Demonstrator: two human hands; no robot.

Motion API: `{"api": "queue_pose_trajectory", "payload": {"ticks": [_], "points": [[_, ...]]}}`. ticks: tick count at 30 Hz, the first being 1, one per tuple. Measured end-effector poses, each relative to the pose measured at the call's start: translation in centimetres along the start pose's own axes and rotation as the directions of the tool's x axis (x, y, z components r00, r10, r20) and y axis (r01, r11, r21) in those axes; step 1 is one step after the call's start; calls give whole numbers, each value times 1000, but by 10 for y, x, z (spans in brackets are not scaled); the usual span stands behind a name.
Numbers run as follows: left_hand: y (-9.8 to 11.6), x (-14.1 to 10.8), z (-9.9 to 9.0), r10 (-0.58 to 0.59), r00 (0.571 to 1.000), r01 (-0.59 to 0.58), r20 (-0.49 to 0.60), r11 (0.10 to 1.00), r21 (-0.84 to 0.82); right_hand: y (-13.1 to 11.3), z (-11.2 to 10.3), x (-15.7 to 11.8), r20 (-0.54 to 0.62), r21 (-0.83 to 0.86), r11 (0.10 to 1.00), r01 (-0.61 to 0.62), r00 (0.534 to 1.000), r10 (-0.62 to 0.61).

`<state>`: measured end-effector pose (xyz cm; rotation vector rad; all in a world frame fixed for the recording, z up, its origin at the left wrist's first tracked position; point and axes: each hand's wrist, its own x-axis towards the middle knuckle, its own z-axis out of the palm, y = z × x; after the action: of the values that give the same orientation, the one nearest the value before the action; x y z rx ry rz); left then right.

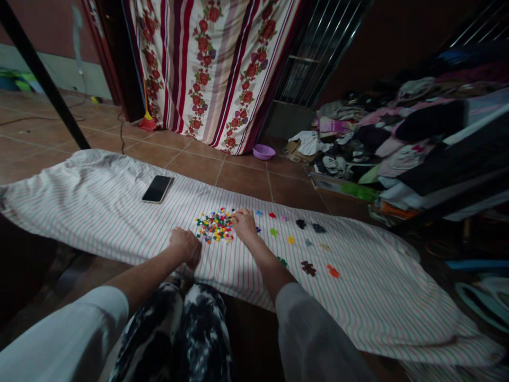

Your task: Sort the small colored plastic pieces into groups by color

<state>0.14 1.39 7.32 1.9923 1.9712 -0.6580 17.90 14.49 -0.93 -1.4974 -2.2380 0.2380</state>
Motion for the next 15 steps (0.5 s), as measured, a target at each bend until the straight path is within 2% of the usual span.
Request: {"api": "queue_pose_trajectory", "payload": {"ticks": [15], "points": [[1, 3, 5, -27, 999, 27, -22, 1000, -16, -11, -6, 20, 87, -112, 994, 4, 996, 6]]}}
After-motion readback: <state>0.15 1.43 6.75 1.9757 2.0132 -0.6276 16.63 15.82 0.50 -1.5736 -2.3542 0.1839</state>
